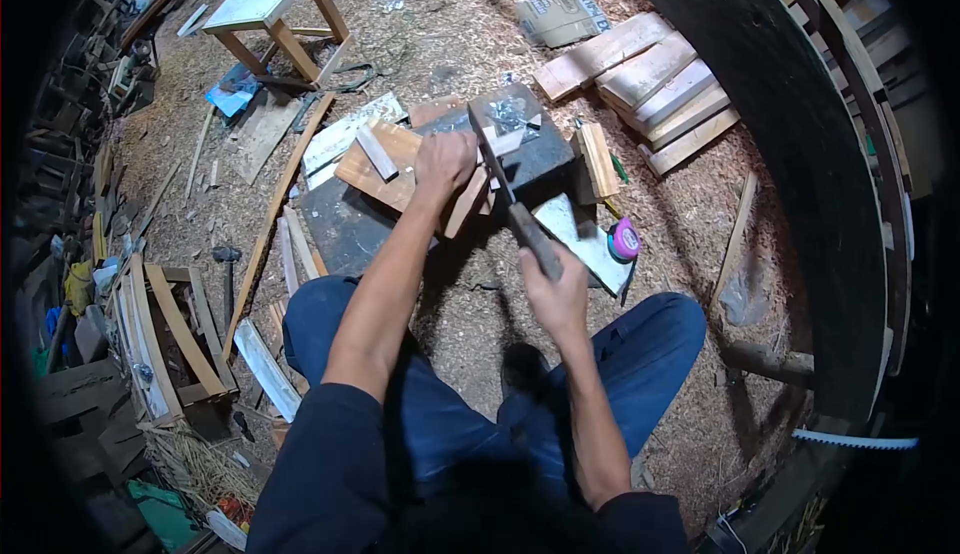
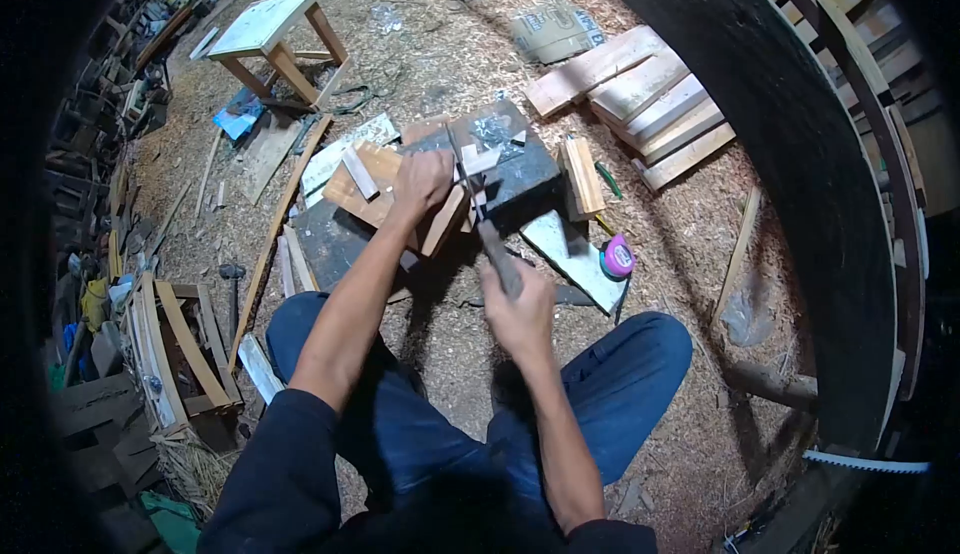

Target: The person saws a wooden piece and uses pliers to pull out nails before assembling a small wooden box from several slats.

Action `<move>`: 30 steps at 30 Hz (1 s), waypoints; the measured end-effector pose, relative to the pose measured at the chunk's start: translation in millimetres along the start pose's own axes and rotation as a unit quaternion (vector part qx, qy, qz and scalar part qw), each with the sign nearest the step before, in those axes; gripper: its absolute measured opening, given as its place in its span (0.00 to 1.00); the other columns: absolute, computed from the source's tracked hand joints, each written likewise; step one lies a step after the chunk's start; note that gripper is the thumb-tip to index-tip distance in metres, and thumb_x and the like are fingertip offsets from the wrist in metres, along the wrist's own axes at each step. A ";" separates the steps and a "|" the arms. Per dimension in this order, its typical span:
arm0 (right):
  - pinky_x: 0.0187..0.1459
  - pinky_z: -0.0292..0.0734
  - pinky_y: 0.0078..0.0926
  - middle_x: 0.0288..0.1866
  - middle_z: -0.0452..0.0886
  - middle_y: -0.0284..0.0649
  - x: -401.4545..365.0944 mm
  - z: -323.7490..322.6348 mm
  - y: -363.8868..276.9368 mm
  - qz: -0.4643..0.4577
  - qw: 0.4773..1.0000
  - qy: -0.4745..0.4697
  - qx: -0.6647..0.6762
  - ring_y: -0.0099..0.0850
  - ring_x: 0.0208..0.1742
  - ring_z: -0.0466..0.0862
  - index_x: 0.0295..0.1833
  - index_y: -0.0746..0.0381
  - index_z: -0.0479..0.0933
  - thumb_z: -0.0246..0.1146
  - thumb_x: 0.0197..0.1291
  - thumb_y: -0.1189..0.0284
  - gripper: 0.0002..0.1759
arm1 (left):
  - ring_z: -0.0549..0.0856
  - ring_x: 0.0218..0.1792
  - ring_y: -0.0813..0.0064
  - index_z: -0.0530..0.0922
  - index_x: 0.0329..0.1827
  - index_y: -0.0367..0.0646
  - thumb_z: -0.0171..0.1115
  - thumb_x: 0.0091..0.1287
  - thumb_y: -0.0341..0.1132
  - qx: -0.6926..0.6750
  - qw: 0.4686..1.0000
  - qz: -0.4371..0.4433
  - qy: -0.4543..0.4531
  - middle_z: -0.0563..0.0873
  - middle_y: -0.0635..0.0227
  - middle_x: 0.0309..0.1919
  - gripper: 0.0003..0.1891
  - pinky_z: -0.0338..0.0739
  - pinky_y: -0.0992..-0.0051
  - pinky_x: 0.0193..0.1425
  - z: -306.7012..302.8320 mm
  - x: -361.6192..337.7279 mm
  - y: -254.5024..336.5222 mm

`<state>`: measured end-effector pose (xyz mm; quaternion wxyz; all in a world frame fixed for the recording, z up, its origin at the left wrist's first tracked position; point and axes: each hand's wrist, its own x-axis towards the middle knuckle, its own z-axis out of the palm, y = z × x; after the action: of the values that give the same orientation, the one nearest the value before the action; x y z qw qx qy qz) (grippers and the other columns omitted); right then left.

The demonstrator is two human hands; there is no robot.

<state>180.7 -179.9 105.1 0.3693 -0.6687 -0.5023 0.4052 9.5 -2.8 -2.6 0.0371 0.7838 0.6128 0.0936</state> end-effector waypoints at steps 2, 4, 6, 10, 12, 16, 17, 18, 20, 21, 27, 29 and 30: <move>0.28 0.70 0.37 0.18 0.73 0.46 -15.7 -0.4 -3.4 -0.055 0.998 0.022 -0.027 0.32 0.21 0.76 0.31 0.69 0.77 0.66 0.61 0.65 0.16 | 0.87 0.35 0.50 0.83 0.28 0.39 0.44 0.69 0.36 -0.045 0.998 -0.038 -0.004 0.87 0.46 0.32 0.19 0.74 0.57 0.51 1.1 3.8 -2.0; 0.28 0.71 0.38 0.19 0.75 0.49 -24.9 -0.6 -6.3 0.002 1.000 0.016 -0.024 0.36 0.21 0.78 0.31 0.69 0.77 0.65 0.61 0.65 0.16 | 0.87 0.34 0.50 0.83 0.27 0.39 0.43 0.69 0.36 -0.030 0.999 -0.030 -0.001 0.87 0.45 0.32 0.19 0.74 0.57 0.51 0.6 -5.2 -0.9; 0.28 0.71 0.40 0.20 0.76 0.51 2.2 11.1 -15.6 -0.007 0.999 0.021 -0.037 0.40 0.22 0.79 0.31 0.69 0.77 0.65 0.62 0.65 0.16 | 0.87 0.34 0.50 0.83 0.26 0.39 0.43 0.69 0.36 -0.016 0.999 0.017 -0.025 0.87 0.45 0.31 0.20 0.74 0.57 0.51 -8.1 -6.4 2.2; 0.29 0.71 0.41 0.20 0.76 0.52 28.5 30.3 -4.6 -0.062 0.997 0.035 -0.037 0.43 0.22 0.79 0.30 0.69 0.77 0.64 0.62 0.67 0.15 | 0.87 0.33 0.51 0.83 0.26 0.40 0.45 0.68 0.36 0.001 0.999 0.014 0.049 0.87 0.46 0.29 0.19 0.76 0.57 0.48 8.9 -1.5 -5.4; 0.29 0.70 0.40 0.19 0.75 0.50 -1.4 21.4 1.3 -0.044 0.998 0.047 0.003 0.41 0.22 0.79 0.28 0.69 0.75 0.63 0.62 0.67 0.16 | 0.88 0.32 0.52 0.83 0.28 0.40 0.47 0.68 0.36 -0.001 1.000 0.008 0.027 0.87 0.48 0.29 0.17 0.77 0.57 0.46 7.5 4.6 -5.7; 0.28 0.68 0.38 0.17 0.72 0.45 2.4 19.8 -3.7 -0.035 0.998 0.046 -0.003 0.34 0.21 0.75 0.28 0.68 0.75 0.63 0.62 0.66 0.16 | 0.88 0.32 0.51 0.83 0.30 0.39 0.48 0.68 0.35 0.046 0.998 0.021 0.042 0.87 0.50 0.29 0.16 0.79 0.55 0.41 8.4 -5.4 -11.6; 0.27 0.67 0.38 0.17 0.72 0.43 12.6 12.5 -4.7 0.012 1.000 0.020 0.006 0.32 0.20 0.72 0.28 0.68 0.75 0.64 0.62 0.66 0.17 | 0.87 0.32 0.50 0.83 0.28 0.39 0.46 0.69 0.36 0.034 0.998 0.027 0.038 0.87 0.48 0.28 0.18 0.79 0.53 0.42 5.7 -3.4 -15.2; 0.27 0.67 0.38 0.17 0.72 0.43 14.3 7.3 -3.0 0.010 1.000 0.022 0.005 0.32 0.20 0.72 0.28 0.68 0.75 0.64 0.62 0.66 0.17 | 0.87 0.32 0.50 0.83 0.28 0.39 0.46 0.69 0.36 0.033 0.998 0.028 0.040 0.87 0.48 0.28 0.18 0.79 0.53 0.42 5.9 -0.1 -14.6; 0.27 0.66 0.37 0.16 0.71 0.42 14.1 0.0 0.5 -0.009 1.000 -0.004 0.001 0.31 0.20 0.71 0.27 0.67 0.75 0.64 0.62 0.65 0.17 | 0.87 0.32 0.49 0.82 0.27 0.39 0.46 0.69 0.36 -0.025 1.000 -0.018 0.007 0.86 0.47 0.27 0.18 0.79 0.52 0.41 6.0 3.3 -11.4; 0.26 0.67 0.35 0.16 0.72 0.41 7.1 0.5 0.2 0.014 1.000 -0.024 -0.004 0.30 0.19 0.72 0.27 0.66 0.75 0.64 0.62 0.65 0.17 | 0.87 0.31 0.49 0.82 0.28 0.39 0.47 0.68 0.35 -0.018 1.000 -0.007 0.019 0.86 0.48 0.27 0.16 0.78 0.52 0.41 8.4 4.5 -11.0; 0.25 0.69 0.39 0.17 0.74 0.45 -24.1 25.1 15.9 -0.086 0.995 0.046 -0.024 0.39 0.18 0.77 0.31 0.65 0.74 0.65 0.63 0.67 0.14 | 0.84 0.28 0.48 0.81 0.29 0.38 0.51 0.69 0.34 -0.019 0.995 0.009 0.100 0.84 0.49 0.24 0.14 0.77 0.53 0.39 4.0 -2.8 -8.9; 0.24 0.68 0.38 0.17 0.73 0.44 -26.0 28.2 25.8 -0.106 0.993 0.056 -0.016 0.38 0.17 0.76 0.31 0.64 0.74 0.65 0.64 0.68 0.13 | 0.84 0.30 0.48 0.81 0.30 0.38 0.52 0.70 0.35 -0.030 0.995 -0.009 0.090 0.84 0.49 0.26 0.14 0.76 0.53 0.41 -1.4 -5.1 -6.8; 0.24 0.68 0.38 0.17 0.73 0.44 -26.9 27.6 23.0 -0.105 0.993 0.057 -0.014 0.38 0.17 0.76 0.31 0.64 0.74 0.65 0.64 0.68 0.13 | 0.83 0.35 0.49 0.81 0.31 0.37 0.53 0.71 0.36 -0.096 0.977 0.005 0.191 0.84 0.50 0.29 0.14 0.75 0.54 0.43 -5.0 -6.0 -7.6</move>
<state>159.5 -208.7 78.0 0.4285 -0.6390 -0.5536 0.3187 -0.1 -7.0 0.3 -0.0063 0.7471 0.5930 0.3003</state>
